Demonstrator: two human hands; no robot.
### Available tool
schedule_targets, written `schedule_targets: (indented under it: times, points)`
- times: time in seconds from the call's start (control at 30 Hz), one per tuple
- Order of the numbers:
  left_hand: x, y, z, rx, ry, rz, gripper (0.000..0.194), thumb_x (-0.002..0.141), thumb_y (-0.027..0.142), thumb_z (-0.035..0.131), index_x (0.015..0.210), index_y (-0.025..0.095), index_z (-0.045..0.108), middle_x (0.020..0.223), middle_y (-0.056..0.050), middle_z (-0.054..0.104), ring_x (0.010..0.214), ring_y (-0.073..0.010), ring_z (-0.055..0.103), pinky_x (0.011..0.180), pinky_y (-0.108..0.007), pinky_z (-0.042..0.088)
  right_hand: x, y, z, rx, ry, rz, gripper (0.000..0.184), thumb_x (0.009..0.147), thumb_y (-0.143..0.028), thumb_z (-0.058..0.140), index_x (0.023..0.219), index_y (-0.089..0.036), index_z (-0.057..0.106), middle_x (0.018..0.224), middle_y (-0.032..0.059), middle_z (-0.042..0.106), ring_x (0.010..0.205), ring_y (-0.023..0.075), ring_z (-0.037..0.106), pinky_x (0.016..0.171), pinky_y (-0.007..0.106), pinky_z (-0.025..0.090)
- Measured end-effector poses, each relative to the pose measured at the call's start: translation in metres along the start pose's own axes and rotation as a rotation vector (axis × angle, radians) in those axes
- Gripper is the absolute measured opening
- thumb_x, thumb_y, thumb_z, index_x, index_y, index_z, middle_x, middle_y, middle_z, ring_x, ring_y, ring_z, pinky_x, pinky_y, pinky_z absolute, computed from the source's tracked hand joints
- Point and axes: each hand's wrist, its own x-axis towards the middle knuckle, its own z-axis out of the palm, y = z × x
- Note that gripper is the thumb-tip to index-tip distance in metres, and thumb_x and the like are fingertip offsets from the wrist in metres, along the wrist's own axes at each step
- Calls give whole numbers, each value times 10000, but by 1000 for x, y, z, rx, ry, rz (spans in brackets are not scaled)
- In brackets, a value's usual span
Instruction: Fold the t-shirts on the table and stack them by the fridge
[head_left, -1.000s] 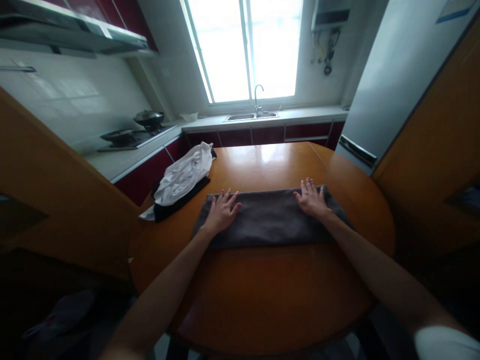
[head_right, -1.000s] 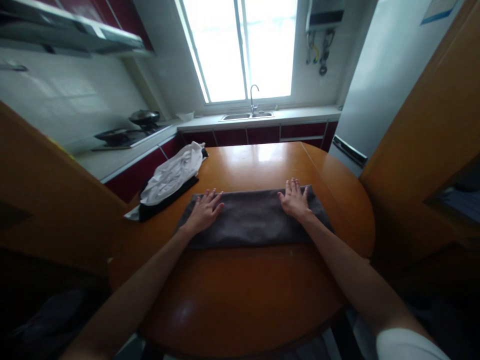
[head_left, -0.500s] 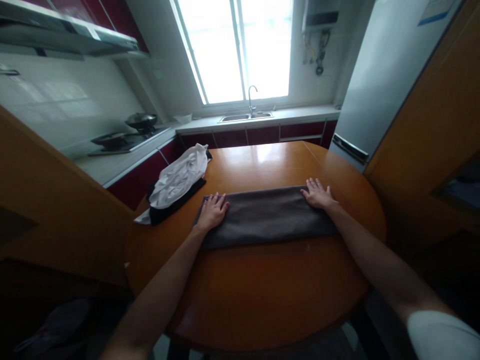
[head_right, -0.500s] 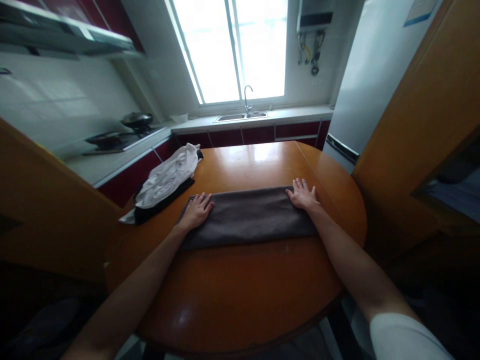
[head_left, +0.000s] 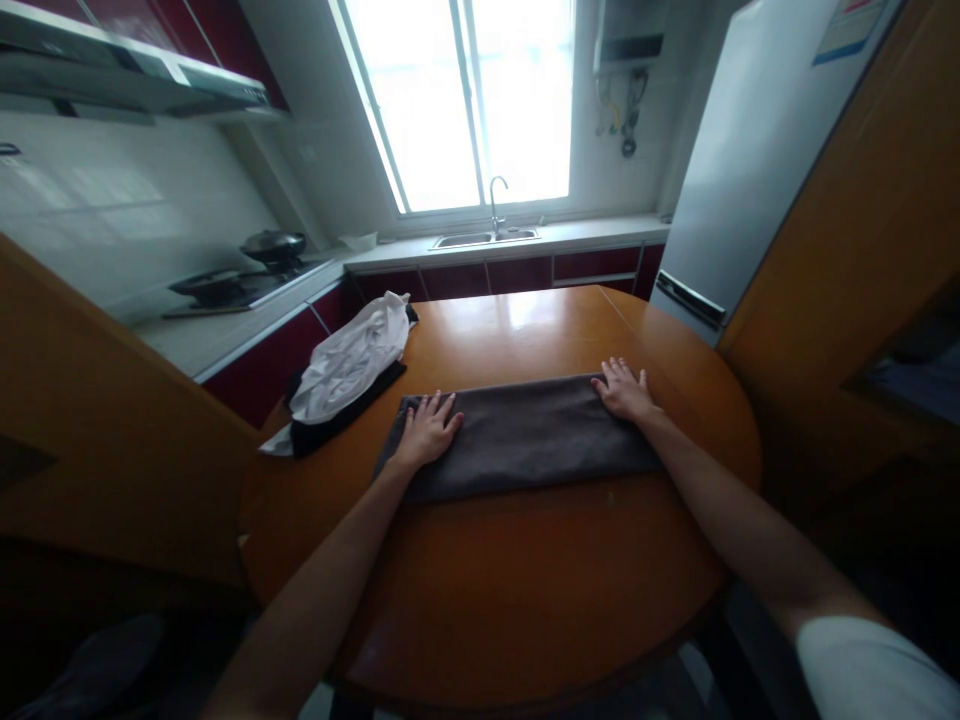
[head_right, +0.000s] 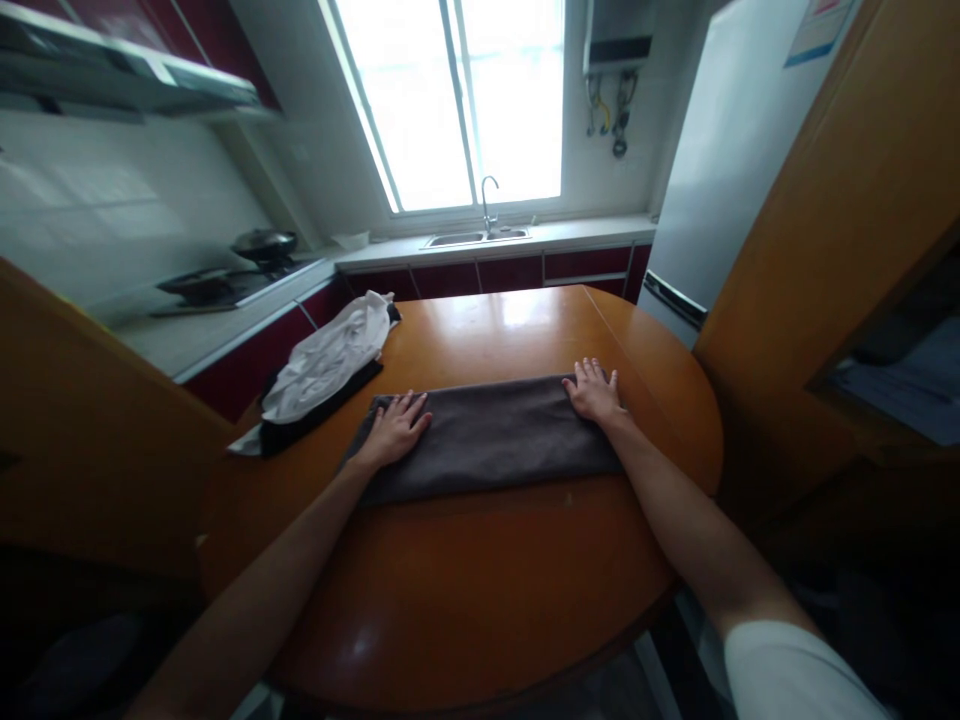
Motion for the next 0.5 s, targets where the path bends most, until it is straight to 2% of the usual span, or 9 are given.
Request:
schedule_targets:
  times: [0.13,0.2,0.27,0.33,0.4,0.5]
  points:
    - [-9,14,-13,-30,128,42,627,1049,529,300,1563,184,400,1642,-141,315,1537,-350,216,1217,-600,187,1,-2,-20,126,169,61,643,1038,-439,294,1570,-81,338,1668,167,233,1556,301,137,1219,622,123]
    - [-18,33,-20,-72,195,138,611,1052,522,308,1553,190,418,1634,-121,342,1537,-317,230,1235,-547,189,1,1,-33,230,253,85,625,1023,-398,352,1534,-42,397,1625,193,333,1527,298,249,1231,526,205]
    - [-29,56,-22,-129,213,268,598,1055,524,313,1563,221,399,1641,-82,336,1543,-275,225,1245,-501,191,-2,10,-42,341,287,109,600,997,-361,423,1486,-16,465,1536,220,470,1440,295,421,1197,424,314]
    - [-41,78,-18,-166,162,380,598,1049,542,331,1582,270,361,1657,-46,303,1551,-258,198,1248,-492,189,-9,23,-48,451,271,173,565,957,-328,504,1426,-14,538,1417,231,588,1316,302,558,1133,384,401]
    - [-50,93,-9,-174,61,449,607,1034,572,362,1585,318,350,1667,-27,270,1557,-277,171,1244,-524,181,-21,38,-50,559,208,279,515,915,-287,566,1360,-28,598,1322,231,651,1226,311,620,1069,389,460]
    - [-56,102,5,-156,-46,479,618,1019,602,384,1581,349,351,1676,-27,230,1557,-311,152,1233,-575,157,-44,57,-52,659,90,395,402,893,-260,601,1233,-57,670,1161,212,720,1062,292,695,900,377,558]
